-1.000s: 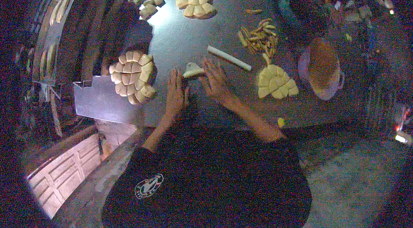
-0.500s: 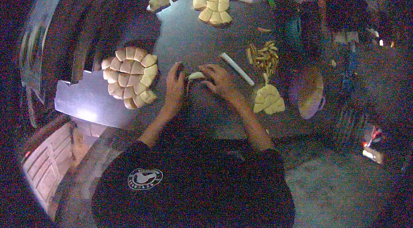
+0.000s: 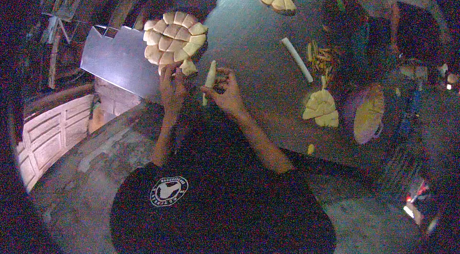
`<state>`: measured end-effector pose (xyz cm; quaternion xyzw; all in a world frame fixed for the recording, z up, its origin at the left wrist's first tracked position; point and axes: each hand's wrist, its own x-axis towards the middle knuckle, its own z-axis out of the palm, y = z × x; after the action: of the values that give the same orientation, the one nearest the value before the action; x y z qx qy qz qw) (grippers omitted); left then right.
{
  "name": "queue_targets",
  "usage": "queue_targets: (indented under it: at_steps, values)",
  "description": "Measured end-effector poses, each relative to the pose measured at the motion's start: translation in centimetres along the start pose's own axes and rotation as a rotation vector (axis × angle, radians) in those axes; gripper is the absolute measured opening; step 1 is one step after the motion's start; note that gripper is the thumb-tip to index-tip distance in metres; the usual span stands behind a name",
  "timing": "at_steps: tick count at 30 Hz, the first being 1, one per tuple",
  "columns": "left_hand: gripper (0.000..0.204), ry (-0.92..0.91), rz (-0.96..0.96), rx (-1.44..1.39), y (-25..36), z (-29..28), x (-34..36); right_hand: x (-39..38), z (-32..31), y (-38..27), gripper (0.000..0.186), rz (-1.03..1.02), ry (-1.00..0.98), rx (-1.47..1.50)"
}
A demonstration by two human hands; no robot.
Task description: The person prepares bread rolls by hand at a metal table. The person flattens pieces of dough using a rolling pin, places a dark filling from a bowl inside, folds the dough over the filling, and places the shaped rolls onto a metal baking tray.
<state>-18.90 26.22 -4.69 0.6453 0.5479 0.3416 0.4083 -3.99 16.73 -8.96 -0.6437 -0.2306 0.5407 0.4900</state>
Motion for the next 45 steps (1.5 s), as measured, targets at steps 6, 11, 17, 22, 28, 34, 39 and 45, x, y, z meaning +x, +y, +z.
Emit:
queue_targets:
  at_steps: [6,11,17,22,28,34,39,45]
  values:
    - [0.032,0.085,0.496,0.708,-9.0,1.3,-3.8,-9.9,-5.8,3.0,0.044,-0.004,0.005,-0.122]
    - [0.036,-0.069,0.198,0.862,0.3,5.4,-5.1,-21.1,-19.7,11.2,0.025,-0.216,0.233,-0.850]
    - [0.036,0.066,0.414,1.031,0.0,7.7,-5.2,-26.7,-27.7,11.1,0.053,-0.217,0.670,-1.288]
    - [0.045,-0.152,0.207,1.079,-0.7,6.4,-5.1,-27.8,-25.9,11.3,0.060,-0.066,0.591,-1.177]
    - [0.046,0.048,0.258,0.538,-5.2,4.5,-3.3,-20.0,-16.8,2.9,0.056,-0.224,0.184,-0.660]
    - [0.028,0.022,0.223,0.369,-3.4,1.0,-1.0,-6.7,-6.9,4.2,0.064,-0.527,0.132,-1.167]
    - [0.020,0.078,0.283,0.362,-6.4,-2.8,0.3,-9.2,-11.7,1.4,0.071,-0.217,-0.373,-1.358]
    - [0.018,0.059,0.234,0.222,-6.1,-2.7,2.2,-2.5,-6.1,0.5,0.070,-0.423,0.004,-1.686]
